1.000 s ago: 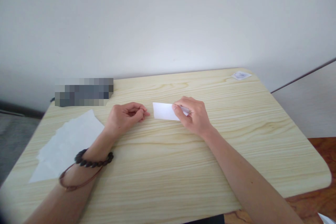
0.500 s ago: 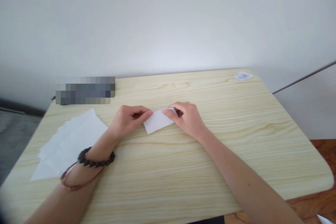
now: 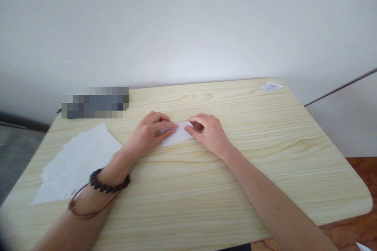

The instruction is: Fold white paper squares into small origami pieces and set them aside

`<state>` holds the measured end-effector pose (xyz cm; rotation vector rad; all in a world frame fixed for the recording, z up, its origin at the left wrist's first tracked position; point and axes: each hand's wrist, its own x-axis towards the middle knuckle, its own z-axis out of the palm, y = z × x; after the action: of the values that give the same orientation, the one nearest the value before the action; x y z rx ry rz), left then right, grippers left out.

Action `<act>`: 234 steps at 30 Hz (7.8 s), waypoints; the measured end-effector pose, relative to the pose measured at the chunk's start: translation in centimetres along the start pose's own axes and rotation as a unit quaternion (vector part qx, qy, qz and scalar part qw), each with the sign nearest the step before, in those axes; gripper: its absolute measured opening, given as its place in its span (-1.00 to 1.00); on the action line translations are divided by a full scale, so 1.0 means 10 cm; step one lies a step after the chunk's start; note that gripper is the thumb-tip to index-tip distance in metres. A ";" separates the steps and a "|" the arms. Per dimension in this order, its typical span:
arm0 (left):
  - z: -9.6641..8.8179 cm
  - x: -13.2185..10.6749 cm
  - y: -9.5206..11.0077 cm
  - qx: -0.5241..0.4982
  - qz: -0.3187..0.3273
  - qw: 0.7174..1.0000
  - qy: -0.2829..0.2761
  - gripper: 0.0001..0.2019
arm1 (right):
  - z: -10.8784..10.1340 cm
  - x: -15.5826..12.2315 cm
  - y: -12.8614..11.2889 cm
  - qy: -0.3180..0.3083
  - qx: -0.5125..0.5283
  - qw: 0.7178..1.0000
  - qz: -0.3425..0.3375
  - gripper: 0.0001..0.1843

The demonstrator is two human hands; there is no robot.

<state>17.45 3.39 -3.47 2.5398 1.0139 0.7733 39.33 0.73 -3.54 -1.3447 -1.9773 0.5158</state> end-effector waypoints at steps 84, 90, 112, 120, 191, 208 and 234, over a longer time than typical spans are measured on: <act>-0.14 0.04 0.07 -0.239 -0.124 0.962 -0.041 -0.83 | 0.01 -0.07 -0.11 -0.083 0.051 0.992 -0.075 -0.77; -0.13 0.05 0.06 -0.256 -0.157 0.953 -0.050 -0.83 | 0.01 -0.06 -0.09 -0.089 0.070 0.992 -0.057 -0.75; -0.13 0.04 0.08 -0.264 -0.182 0.947 -0.033 -0.80 | -0.01 -0.06 -0.12 -0.081 0.092 0.992 -0.038 -0.76; -0.12 0.05 0.08 -0.251 -0.175 0.951 -0.037 -0.80 | 0.00 -0.07 -0.11 -0.064 0.093 0.993 -0.041 -0.77; -0.03 -0.04 0.06 -0.065 -0.078 0.994 -0.049 -0.78 | -0.02 0.00 0.05 0.059 0.066 0.992 0.090 -0.77; -0.06 -0.04 0.03 0.096 -0.047 0.994 -0.006 -0.78 | -0.03 -0.02 0.11 -0.013 -0.008 0.986 -0.163 -0.73; -0.04 -0.03 0.02 0.119 -0.049 0.991 0.023 -0.77 | -0.04 -0.04 0.08 -0.093 -0.074 0.973 -0.199 -0.56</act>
<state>17.19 3.08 -3.19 2.6542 1.3079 0.7231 40.22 0.67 -3.85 -0.9707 -2.4046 0.3172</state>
